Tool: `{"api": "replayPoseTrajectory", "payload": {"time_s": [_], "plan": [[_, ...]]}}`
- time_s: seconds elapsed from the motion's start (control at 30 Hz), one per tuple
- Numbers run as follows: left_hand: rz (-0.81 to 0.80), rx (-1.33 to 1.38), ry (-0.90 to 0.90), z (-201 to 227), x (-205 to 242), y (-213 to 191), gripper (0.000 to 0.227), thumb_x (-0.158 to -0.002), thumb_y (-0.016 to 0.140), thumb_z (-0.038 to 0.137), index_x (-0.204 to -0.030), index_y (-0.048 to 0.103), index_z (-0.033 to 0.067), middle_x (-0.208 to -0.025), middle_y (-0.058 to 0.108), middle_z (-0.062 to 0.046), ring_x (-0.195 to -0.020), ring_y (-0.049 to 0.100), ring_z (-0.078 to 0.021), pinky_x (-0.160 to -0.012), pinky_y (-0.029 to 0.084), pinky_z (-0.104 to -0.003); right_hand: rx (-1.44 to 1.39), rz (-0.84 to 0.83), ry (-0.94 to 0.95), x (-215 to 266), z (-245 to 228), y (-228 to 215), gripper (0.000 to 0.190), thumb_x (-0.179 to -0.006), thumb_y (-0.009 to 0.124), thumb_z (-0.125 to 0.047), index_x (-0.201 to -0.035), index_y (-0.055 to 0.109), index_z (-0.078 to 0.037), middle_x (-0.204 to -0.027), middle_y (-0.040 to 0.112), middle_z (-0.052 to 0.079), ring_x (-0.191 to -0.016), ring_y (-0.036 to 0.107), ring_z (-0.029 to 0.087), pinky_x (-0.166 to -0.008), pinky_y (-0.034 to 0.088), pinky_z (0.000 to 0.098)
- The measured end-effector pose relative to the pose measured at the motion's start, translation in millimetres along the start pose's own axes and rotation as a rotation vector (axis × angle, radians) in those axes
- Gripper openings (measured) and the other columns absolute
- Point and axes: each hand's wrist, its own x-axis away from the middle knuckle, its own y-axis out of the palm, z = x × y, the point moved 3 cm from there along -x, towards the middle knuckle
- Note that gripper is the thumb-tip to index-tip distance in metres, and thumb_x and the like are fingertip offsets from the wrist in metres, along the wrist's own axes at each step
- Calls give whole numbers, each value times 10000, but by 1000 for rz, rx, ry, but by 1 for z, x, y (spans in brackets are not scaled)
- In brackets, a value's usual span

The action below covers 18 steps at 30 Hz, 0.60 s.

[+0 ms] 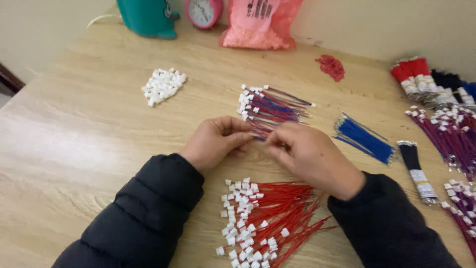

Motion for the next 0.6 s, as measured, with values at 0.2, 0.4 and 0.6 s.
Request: {"api": "replayPoseTrajectory", "payload": {"time_s": [0.2,0.4,0.6], "plan": [[-52,-17,28,-5,-4,-1,233,-906,603,-1,-1133,651,-26,-906,679,-147,-781,697,-172,-684,649,-293,130,-399,120,5,-11,24,203,-848,655,-367,-880,701,-172,-893,713,87,-932,679,341,-809,529,472],[-106,4,22,-12,-4,1,292,-935,458,-41,-1166,634,-12,-978,668,-121,-855,681,-140,-759,631,-267,98,-412,153,2,-21,14,217,-874,617,-320,-905,692,-119,-922,709,140,-969,659,385,-825,521,501],[-72,-145,-55,4,5,6,304,-903,499,-65,-1168,641,-24,-1057,678,-193,-937,695,-229,-798,629,-335,22,-185,247,15,-4,-29,168,-846,658,-306,-954,721,-193,-879,735,96,-907,717,289,-785,560,413]]}}
